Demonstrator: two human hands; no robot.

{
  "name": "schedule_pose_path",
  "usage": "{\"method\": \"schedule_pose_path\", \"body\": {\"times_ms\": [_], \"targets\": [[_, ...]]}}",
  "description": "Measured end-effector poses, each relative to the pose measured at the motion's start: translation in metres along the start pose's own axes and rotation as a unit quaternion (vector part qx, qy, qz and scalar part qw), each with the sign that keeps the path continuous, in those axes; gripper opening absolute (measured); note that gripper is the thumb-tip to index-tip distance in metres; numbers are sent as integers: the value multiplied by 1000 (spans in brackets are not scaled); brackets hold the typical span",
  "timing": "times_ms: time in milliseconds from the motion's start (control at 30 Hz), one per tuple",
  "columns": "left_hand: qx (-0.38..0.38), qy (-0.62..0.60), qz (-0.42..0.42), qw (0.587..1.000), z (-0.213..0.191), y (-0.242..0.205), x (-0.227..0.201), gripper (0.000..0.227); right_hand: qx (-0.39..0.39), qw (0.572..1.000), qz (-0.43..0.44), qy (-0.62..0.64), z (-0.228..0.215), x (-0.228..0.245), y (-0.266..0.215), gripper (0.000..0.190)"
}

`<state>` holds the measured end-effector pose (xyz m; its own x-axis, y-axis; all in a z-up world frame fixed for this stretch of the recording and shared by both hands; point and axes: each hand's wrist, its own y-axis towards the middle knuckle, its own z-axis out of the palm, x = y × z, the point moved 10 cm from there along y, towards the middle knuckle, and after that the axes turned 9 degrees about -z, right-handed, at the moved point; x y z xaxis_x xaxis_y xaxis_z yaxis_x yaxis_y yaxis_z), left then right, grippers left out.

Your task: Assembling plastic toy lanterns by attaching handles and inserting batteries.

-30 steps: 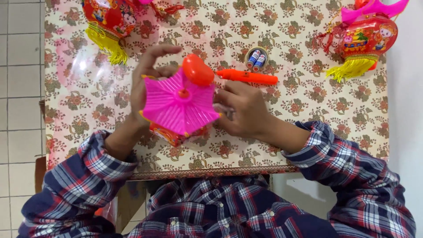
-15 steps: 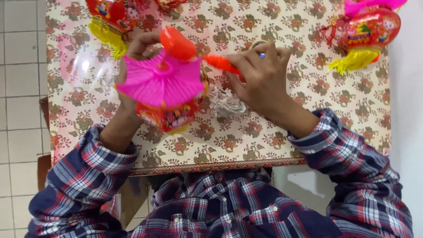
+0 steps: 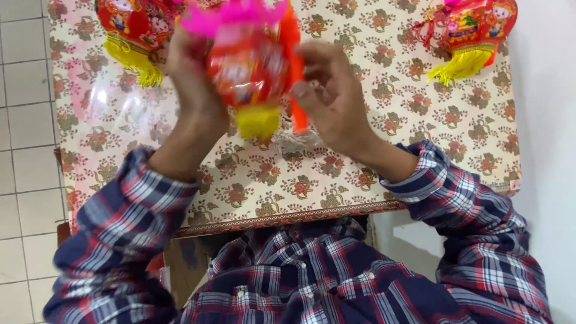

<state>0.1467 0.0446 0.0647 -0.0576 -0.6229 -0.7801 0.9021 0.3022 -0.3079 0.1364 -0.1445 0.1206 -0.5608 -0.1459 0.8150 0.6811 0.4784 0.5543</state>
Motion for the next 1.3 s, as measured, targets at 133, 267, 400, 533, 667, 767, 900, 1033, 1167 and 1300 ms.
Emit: {"method": "schedule_pose_path", "body": {"times_ms": [133, 267, 400, 533, 667, 767, 900, 1033, 1167, 1300], "targets": [[-10, 26, 68, 997, 35, 29, 24, 33, 8, 1000, 12, -5, -33, 3, 4, 45], [151, -27, 32, 988, 117, 34, 55, 45, -33, 994, 5, -103, -99, 10, 0, 44], [229, 212, -106, 944, 190, -2, 73, 79, -43, 954, 64, -291, -160, 16, -20, 61], [284, 332, -53, 898, 219, 2, 105, 60, -26, 882, 98, -460, -203, -6, -54, 66], [295, 454, 13, 841, 242, 8, 120, 60, 14, 787, 7, -617, -214, -8, -62, 45], [252, 515, -8, 820, 245, 16, 128, 63, 13, 781, 7, -624, -229, -11, -59, 48], [221, 565, -7, 795, 247, 28, 139, 69, 17, 800, 79, -594, -256, -30, -61, 55], [267, 541, -2, 797, 265, 25, 149, 60, 14, 788, 16, -616, -262, -30, -54, 43], [218, 546, -42, 808, 264, 42, 159, 109, -17, 798, 9, -602, -279, -47, -53, 48], [214, 540, 50, 812, 271, 68, 159, 103, -61, 812, -5, -581, -295, -49, -55, 54]]}}
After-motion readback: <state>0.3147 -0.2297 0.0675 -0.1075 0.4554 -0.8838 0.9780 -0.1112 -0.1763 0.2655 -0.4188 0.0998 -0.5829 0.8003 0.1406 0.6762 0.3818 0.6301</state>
